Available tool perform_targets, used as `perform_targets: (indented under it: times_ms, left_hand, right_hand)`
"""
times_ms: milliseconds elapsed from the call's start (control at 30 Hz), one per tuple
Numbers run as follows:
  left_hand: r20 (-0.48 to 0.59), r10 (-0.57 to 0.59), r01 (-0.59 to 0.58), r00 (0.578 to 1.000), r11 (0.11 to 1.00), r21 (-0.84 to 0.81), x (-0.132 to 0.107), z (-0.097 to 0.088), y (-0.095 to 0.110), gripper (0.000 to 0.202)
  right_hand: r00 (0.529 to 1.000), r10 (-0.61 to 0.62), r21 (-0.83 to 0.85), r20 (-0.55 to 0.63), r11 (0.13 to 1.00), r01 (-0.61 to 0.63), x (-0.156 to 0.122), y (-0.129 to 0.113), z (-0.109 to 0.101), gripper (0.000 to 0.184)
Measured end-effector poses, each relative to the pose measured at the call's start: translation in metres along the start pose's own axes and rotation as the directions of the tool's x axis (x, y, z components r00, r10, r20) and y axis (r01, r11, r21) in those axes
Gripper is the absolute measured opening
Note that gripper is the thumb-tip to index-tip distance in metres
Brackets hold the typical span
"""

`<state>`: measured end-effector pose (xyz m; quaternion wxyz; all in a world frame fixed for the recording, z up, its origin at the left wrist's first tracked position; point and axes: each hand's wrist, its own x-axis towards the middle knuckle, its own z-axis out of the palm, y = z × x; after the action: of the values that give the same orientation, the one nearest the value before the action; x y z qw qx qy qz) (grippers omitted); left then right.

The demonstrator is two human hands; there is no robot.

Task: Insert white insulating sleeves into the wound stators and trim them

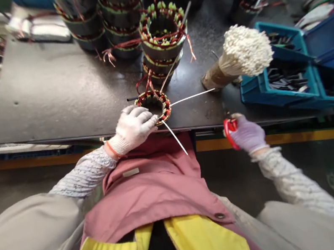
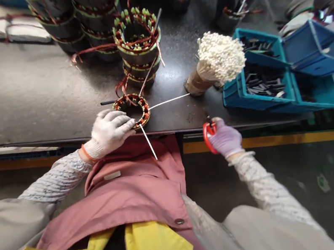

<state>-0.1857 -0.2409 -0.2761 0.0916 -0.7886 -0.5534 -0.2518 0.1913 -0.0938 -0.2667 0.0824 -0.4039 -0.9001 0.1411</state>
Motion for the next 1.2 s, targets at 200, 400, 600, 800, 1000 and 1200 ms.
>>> perform_targets:
  times_ms: [200, 400, 600, 800, 1000, 1200]
  left_hand:
    - [0.026, -0.05, 0.05, 0.998, 0.999, -0.001, 0.0, 0.001, 0.0, 0.023]
    - [-0.031, -0.008, 0.009, 0.999, 0.999, 0.037, 0.0, 0.001, 0.001, 0.024]
    - [-0.093, 0.028, -0.027, 0.995, 1.0, 0.008, -0.001, 0.002, -0.005, 0.023]
    - [-0.029, 0.051, -0.052, 0.998, 0.998, -0.041, 0.001, -0.005, -0.012, 0.022]
    - [-0.096, 0.103, -0.105, 0.99, 0.994, -0.012, 0.003, -0.008, -0.011, 0.017]
    - [-0.112, 0.118, -0.121, 0.987, 0.992, -0.02, 0.004, -0.008, -0.012, 0.016]
  right_hand:
    - [0.998, -0.035, -0.246, -0.044, 0.969, 0.023, -0.013, -0.116, 0.04, 0.053]
    - [0.998, -0.065, -0.34, 0.007, 0.938, 0.063, 0.028, -0.147, 0.041, 0.052]
    - [0.996, -0.06, -0.197, 0.058, 0.978, 0.071, 0.028, -0.14, 0.042, 0.049]
    - [0.991, 0.131, -0.008, 0.005, 0.991, -0.131, 0.029, -0.129, 0.04, 0.049]
    - [0.992, 0.121, 0.015, 0.028, 0.992, -0.121, 0.037, -0.132, 0.03, 0.052]
    - [0.968, 0.231, -0.095, 0.101, 0.971, -0.221, 0.038, -0.146, 0.028, 0.056]
